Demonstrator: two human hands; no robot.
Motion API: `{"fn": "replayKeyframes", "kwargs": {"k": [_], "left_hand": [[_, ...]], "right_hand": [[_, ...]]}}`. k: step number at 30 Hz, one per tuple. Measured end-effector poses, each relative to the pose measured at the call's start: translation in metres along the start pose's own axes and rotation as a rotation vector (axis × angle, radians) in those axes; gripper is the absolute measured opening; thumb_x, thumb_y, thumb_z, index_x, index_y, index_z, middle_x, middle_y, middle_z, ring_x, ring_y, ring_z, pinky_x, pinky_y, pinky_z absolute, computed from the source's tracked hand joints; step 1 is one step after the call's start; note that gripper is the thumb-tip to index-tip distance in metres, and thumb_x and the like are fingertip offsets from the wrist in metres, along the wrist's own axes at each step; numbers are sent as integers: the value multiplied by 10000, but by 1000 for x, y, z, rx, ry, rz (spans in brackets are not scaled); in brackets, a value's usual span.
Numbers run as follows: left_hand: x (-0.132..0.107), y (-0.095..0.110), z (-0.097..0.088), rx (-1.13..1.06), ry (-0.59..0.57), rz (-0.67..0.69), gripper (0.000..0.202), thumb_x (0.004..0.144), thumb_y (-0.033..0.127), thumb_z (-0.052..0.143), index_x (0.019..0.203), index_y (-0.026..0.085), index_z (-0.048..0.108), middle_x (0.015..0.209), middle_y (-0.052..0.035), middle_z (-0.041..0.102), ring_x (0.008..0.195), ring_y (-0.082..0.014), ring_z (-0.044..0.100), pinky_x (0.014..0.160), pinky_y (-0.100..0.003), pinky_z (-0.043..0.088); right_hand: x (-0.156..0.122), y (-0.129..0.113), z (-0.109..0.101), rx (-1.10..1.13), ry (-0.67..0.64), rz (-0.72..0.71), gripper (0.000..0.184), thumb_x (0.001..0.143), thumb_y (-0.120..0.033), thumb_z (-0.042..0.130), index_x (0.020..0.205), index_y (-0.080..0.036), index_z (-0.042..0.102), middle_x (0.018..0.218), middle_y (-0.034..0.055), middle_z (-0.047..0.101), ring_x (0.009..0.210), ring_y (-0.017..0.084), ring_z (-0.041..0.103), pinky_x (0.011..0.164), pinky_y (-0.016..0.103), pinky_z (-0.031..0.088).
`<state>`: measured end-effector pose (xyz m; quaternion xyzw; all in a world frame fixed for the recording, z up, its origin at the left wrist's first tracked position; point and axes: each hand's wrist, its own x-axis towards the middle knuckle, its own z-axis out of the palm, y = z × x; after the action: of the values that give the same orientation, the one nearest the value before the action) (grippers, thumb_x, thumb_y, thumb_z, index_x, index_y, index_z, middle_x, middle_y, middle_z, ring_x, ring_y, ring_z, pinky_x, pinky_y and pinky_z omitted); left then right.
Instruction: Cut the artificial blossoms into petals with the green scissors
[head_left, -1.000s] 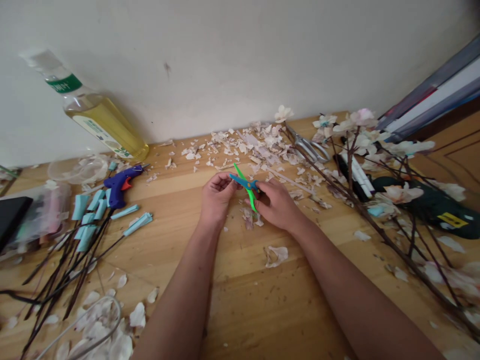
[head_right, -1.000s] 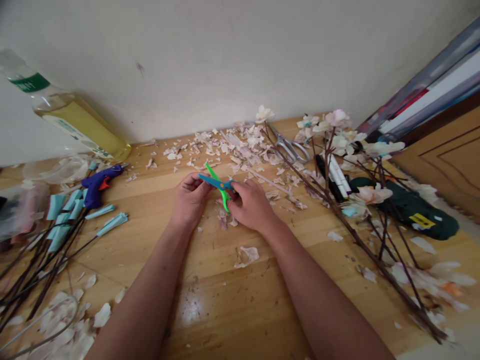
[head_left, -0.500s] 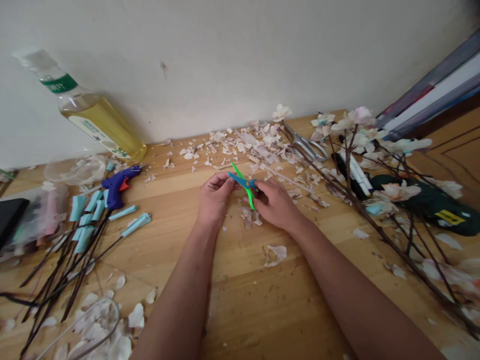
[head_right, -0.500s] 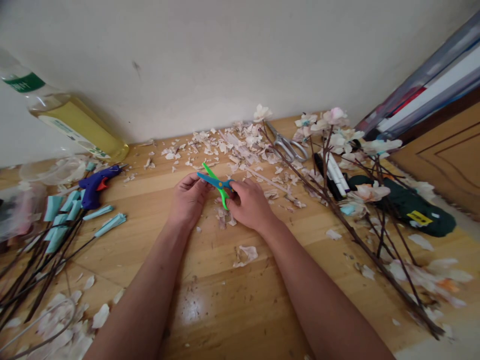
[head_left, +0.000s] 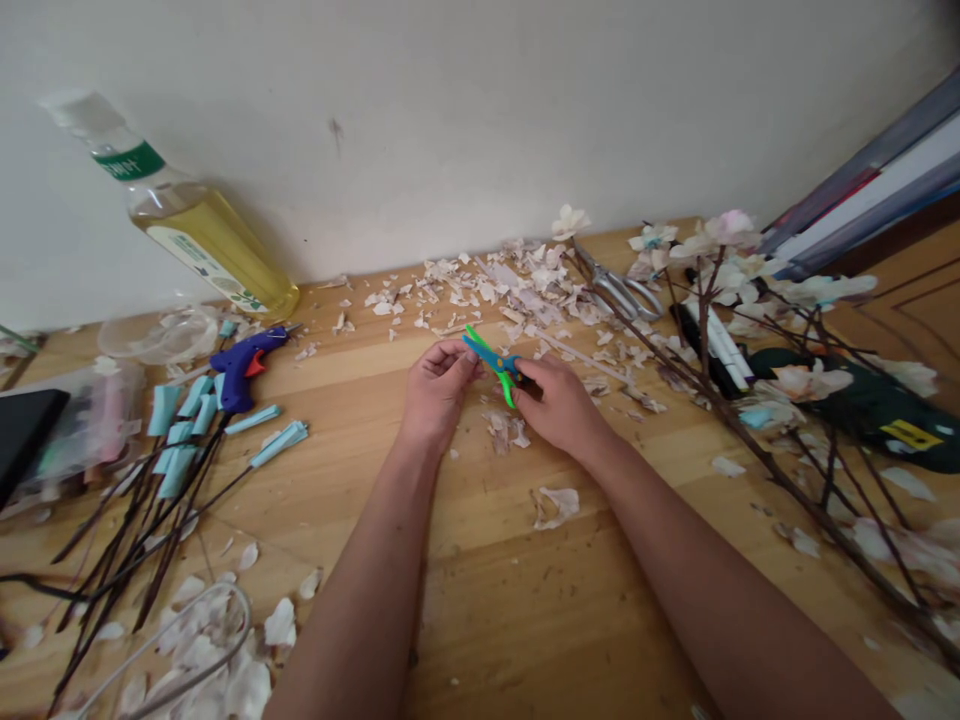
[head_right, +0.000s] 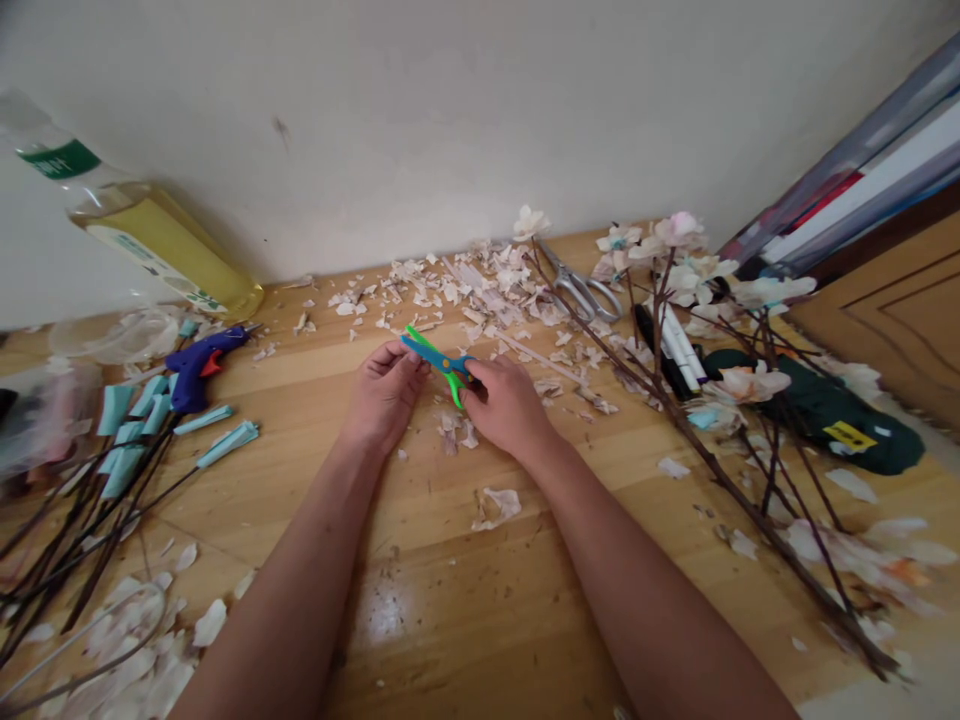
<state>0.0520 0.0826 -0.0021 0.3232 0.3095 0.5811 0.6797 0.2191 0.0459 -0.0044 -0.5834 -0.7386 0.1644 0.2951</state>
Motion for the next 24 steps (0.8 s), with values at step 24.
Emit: {"fn": "replayKeyframes", "kwargs": {"k": [24], "left_hand": [[0,1,1,-22,3,-11,239,643,273,879,776,181,703,768,-2,704,687,-97,642,712,-235,525]], "right_hand": [[0,-3,-8,1,-30,-43,67,804,-240,612,803,-228,546,774,33,614,807,231,520,743,342,380]]}}
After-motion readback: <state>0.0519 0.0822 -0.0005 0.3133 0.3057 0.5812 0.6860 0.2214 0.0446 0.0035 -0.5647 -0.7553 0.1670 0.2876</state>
